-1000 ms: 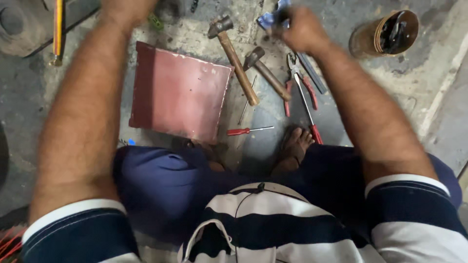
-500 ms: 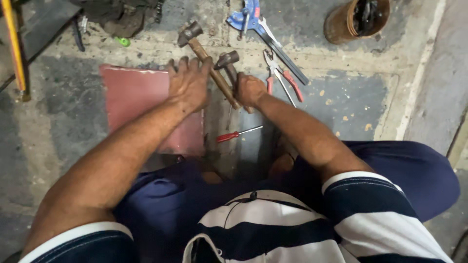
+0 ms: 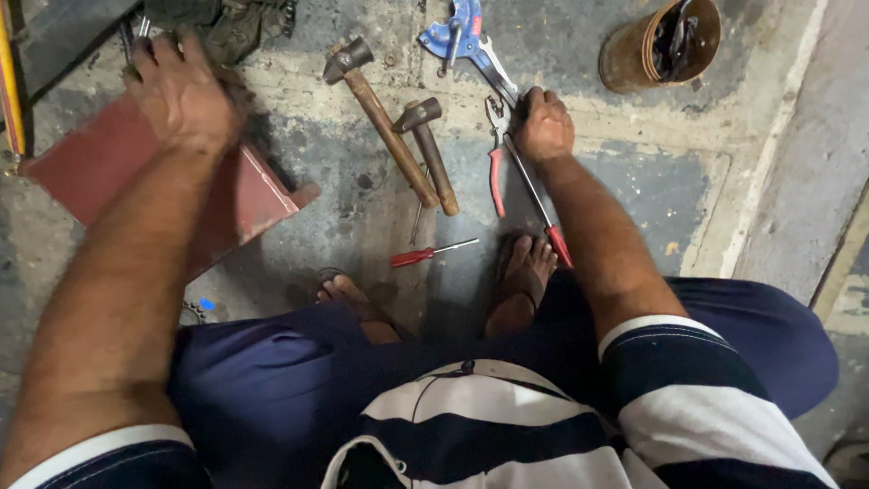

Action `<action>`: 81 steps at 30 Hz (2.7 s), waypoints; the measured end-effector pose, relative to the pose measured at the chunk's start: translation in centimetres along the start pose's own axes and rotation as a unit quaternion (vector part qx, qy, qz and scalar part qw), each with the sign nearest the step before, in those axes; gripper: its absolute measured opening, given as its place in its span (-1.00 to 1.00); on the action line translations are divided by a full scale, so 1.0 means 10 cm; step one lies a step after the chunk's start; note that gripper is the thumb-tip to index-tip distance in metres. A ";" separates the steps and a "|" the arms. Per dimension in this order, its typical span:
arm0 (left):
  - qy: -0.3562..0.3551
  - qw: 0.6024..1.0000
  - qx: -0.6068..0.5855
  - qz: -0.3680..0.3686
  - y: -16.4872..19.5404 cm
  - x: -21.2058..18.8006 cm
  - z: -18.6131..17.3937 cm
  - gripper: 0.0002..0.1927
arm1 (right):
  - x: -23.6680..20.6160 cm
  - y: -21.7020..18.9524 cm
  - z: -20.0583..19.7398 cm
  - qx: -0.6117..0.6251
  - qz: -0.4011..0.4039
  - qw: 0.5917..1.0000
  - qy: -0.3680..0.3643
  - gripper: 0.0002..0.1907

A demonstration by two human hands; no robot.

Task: The person sits on the floor and uses a hammer and punch to drive a pin into a bicycle chain link. They repeatedly strike the punch with the hammer, reposition the chain, and use pliers to adjust the link. The chain remains attached to the bicycle throughout.

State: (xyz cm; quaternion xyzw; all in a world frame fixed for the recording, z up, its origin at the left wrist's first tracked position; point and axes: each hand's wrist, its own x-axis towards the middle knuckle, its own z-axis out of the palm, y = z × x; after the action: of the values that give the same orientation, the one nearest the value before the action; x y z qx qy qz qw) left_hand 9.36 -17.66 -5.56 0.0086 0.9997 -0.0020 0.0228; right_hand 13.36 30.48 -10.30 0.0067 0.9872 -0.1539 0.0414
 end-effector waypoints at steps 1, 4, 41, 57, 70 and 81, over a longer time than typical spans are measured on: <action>0.006 1.000 -0.004 -0.006 0.00 0.01 -0.01 -0.28 | 0.00 0.01 0.00 0.016 -0.032 0.999 0.016 -0.75; -0.018 1.000 -0.015 0.011 0.08 0.08 -0.01 -0.23 | 0.03 -0.06 0.01 0.046 -0.107 0.993 0.010 -0.80; -0.154 0.974 -0.052 0.156 0.39 -0.21 -0.10 -0.29 | 2.30 0.42 -0.07 -0.175 -0.104 0.977 -0.061 -0.17; -0.168 0.955 -0.062 0.237 0.36 -0.08 -0.13 -0.30 | 1.13 0.32 -0.11 -0.035 0.019 0.996 -0.077 -0.69; -0.141 0.800 -0.576 0.091 2.22 0.24 -1.39 -0.64 | 0.39 -1.25 -2.06 0.469 0.089 0.875 -0.078 -0.67; -0.165 0.733 -0.625 0.212 2.16 0.06 -1.50 -0.66 | -0.32 -1.71 -2.60 0.223 0.004 0.974 0.037 -0.69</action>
State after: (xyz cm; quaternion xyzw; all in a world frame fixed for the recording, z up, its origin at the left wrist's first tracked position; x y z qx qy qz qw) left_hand 8.42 3.98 9.28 0.2034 0.7283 0.6271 0.1870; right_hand 14.00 22.08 19.81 0.0252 0.9290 -0.3693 0.0031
